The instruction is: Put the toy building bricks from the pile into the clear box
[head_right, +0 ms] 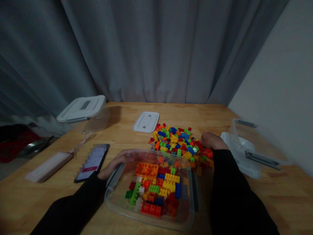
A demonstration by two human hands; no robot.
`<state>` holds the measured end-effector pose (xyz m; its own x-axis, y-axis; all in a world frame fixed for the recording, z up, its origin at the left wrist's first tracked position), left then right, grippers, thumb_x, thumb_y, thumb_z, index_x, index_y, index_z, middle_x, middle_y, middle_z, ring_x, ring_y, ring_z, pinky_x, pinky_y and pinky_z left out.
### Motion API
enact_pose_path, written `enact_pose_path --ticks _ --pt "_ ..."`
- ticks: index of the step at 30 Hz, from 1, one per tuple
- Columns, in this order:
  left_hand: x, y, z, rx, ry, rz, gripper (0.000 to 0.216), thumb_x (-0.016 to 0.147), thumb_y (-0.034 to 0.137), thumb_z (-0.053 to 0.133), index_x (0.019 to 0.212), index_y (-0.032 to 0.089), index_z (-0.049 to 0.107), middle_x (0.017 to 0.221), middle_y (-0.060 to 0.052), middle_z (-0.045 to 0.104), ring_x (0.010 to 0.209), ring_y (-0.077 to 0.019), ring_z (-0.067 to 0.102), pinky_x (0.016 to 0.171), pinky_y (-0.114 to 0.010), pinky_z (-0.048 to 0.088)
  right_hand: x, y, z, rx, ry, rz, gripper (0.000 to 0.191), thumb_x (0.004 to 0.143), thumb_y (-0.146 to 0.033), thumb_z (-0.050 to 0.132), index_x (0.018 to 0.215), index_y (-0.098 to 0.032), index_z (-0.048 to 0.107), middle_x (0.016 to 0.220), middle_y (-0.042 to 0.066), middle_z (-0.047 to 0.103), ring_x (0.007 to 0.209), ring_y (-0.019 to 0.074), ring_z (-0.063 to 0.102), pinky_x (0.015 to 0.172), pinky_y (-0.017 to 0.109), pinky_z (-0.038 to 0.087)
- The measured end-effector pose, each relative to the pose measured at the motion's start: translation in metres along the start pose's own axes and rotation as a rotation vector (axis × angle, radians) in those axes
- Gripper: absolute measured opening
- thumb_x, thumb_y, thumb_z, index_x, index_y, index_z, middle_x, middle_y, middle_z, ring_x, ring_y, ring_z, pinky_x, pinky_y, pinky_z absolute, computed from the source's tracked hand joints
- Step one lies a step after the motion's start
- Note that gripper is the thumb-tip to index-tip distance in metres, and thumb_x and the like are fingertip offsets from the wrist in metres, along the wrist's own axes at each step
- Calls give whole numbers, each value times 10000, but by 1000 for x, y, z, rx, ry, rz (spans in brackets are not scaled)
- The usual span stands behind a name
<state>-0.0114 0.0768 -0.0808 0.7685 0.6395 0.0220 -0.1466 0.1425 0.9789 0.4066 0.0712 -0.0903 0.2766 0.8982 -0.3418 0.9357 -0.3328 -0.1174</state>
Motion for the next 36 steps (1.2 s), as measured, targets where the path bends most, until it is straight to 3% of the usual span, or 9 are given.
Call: enact_pose_path --ticks 7,16,20,24,29,36 --pt "-1 4 1 34 3 15 439 834 174 558 1214 145 776 1285 -122 761 1255 -340 662 1141 -444 430 -6 0 -4 46 6 18 125 821 -175 616 738 -156 707 723 100 725 533 168 631 509 275 390" --pt "-1 9 5 3 24 19 424 827 176 584 1196 138 787 1254 -131 774 1231 -343 679 1123 -432 450 -9 -7 -10 52 76 -14 111 820 -177 589 874 -165 685 864 88 748 650 161 632 545 255 385" --pt "-3 10 6 -19 46 -13 405 826 180 596 1176 165 800 1244 -114 781 1216 -338 688 1100 -417 471 -13 -10 -13 98 81 -60 327 783 -141 611 1100 -154 691 945 83 764 755 177 679 613 244 443" --pt "-3 11 6 -8 61 -19 386 830 185 599 1152 152 808 1232 -121 785 1217 -341 685 1105 -416 463 -13 -12 -15 122 101 -144 636 776 -123 610 1411 -148 581 924 74 768 779 196 696 666 253 476" --pt "-2 9 6 -4 18 1 395 850 184 570 1171 154 798 1253 -127 775 1227 -346 679 1116 -444 455 -11 -11 -8 232 -27 -228 414 833 -162 537 1212 -160 705 843 62 761 677 175 667 569 244 445" --pt "0 5 3 4 1 5 426 844 210 576 1212 141 778 1286 -141 758 1247 -360 668 1133 -475 437 -17 -16 -16 246 47 -246 246 821 -221 622 1061 -179 657 835 40 732 697 157 661 577 225 441"
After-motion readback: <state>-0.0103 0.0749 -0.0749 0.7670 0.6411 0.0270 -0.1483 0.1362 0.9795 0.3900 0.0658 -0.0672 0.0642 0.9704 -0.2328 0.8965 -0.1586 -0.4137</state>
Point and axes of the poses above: each hand's wrist, its own x-axis towards the middle knuckle, its own z-axis out of the palm, y = z × x, the point moved 6 cm from there along x, towards the middle knuckle
